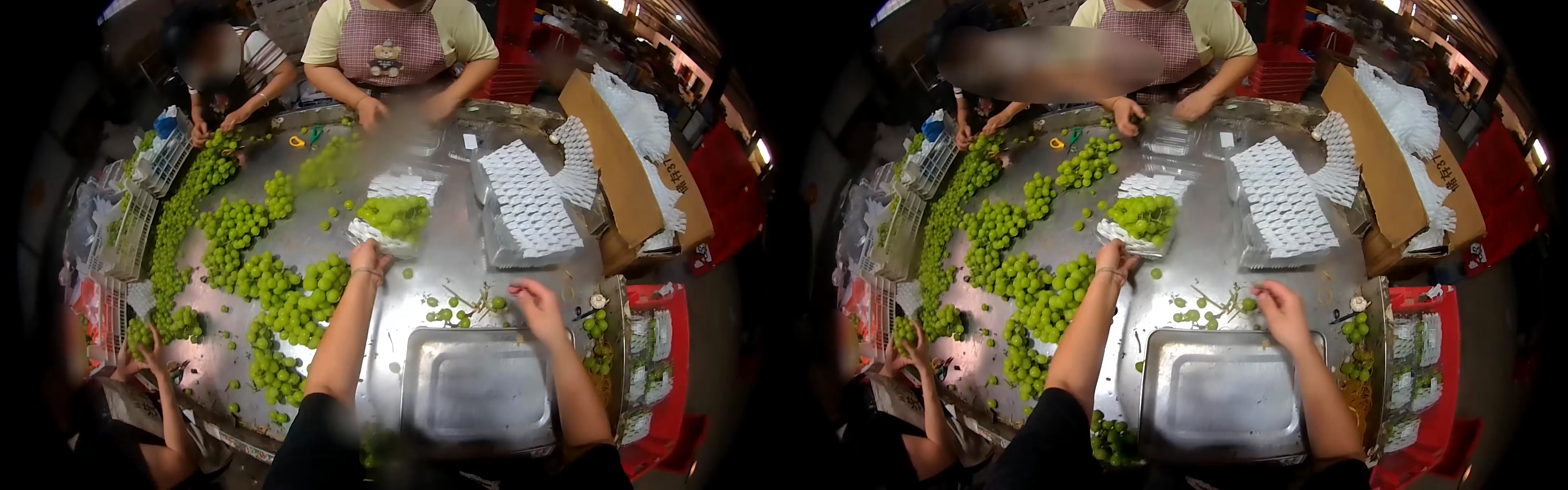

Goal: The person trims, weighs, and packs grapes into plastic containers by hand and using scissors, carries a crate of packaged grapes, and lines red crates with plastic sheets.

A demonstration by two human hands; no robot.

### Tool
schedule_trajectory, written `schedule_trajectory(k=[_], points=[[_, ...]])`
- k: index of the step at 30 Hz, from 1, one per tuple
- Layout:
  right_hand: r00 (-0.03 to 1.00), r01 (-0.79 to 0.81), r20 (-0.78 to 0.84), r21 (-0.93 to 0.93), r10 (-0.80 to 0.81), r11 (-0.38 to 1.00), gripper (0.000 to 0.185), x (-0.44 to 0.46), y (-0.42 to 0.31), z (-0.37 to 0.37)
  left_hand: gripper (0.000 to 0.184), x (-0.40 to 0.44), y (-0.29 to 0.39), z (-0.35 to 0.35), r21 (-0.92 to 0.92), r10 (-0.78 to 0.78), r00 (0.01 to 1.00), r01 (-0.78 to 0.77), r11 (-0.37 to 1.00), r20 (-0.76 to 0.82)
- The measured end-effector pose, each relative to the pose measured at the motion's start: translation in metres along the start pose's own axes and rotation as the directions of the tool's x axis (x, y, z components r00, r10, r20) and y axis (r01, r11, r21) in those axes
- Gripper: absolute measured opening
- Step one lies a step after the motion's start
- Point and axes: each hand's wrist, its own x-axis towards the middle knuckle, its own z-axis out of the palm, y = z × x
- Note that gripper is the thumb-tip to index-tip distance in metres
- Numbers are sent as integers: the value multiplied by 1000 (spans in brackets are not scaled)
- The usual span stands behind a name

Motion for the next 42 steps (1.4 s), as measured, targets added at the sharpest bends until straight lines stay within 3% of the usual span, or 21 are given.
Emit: schedule_trajectory(k=[2, 3, 5, 6, 8, 9, 10, 13, 15, 16, 18, 19, 21, 22, 24, 25, 26, 28, 34, 36, 42], points=[[991, -35, 133, 129, 17, 991, 29, 6, -1, 34, 9, -46, -2, -10, -34, 89, 995, -88, 996, 36], [991, -31, 136, 138, 12, 990, 29, 9, -6, 51, 7, -68, -5, -21, -62, 125, 988, -120, 991, 90], [984, -180, 82, 486, 161, 855, 36, 8, -17, 76, 7, -132, -11, -36, -71, 167, 971, -156, 985, 174], [983, -184, 76, 487, 169, 854, 36, 7, -23, 79, 10, -170, -13, -41, -54, 171, 964, -163, 985, 203], [983, -176, 109, 782, 147, 598, 40, -4, -34, 79, 8, -248, -24, -48, -1, 82, 974, -84, 996, 209], [958, -227, 97, 833, 271, 504, 38, -26, -63, 72, 6, -277, -40, -61, 24, -9, 950, 2, 1000, 313], [957, -270, 173, 825, 232, 497, 35, -42, -57, 59, 8, -302, -54, -73, 56, -104, 905, 88, 994, 412], [929, -314, 71, 671, 363, 672, 33, -94, -22, 28, 22, -349, -79, -91, 138, -481, 627, 514, 847, 613], [966, -200, -98, 297, 238, 934, 31, -126, 11, 10, 27, -360, -89, -107, 283, -598, 510, 565, 775, 619], [959, -217, -114, 290, 259, 932, 31, -144, 8, -3, 31, -364, -91, -115, 413, -682, 404, 573, 708, 609], [916, -19, -401, -19, 9, 1000, 29, -179, -9, -31, 35, -375, -74, -140, 490, -589, 483, 327, 808, 648], [913, -42, -407, -25, 28, 999, 29, -197, -20, -43, 37, -384, -54, -141, 460, -460, 656, 189, 868, 599], [846, 2, -529, 127, 67, 992, 25, -229, -35, -67, 31, -383, -34, -162, 338, -142, 853, -43, 940, 502], [844, -14, -530, 132, 82, 991, 25, -239, -20, -82, 28, -374, -33, -180, 220, 44, 888, -161, 962, 457], [860, -271, -489, -192, 147, 943, 22, -258, 34, -108, 23, -373, -23, -194, 70, 203, 955, -223, 972, 217], [884, -308, -456, -409, 100, 859, 21, -261, 47, -107, 22, -371, -22, -199, 31, 219, 961, -227, 973, 171], [886, -315, -448, -397, 118, 862, 21, -264, 60, -105, 21, -371, -21, -204, -7, 234, 965, -235, 972, 121], [902, -369, -431, -799, -24, 475, 29, -265, 73, -93, 20, -374, -22, -202, 60, 232, 964, -241, 969, 133], [906, -419, -396, -774, 153, 476, 33, -265, 103, -99, 17, -369, -40, -185, 206, 237, 944, -285, 936, 228], [892, -342, -435, -827, -123, 447, 33, -266, 105, -102, 17, -366, -47, -167, 299, 244, 935, -317, 900, 256], [887, -413, -453, -862, -84, 293, 35, -255, 90, -105, 40, -330, -87, -119, 474, 293, 832, -519, 711, 471]])
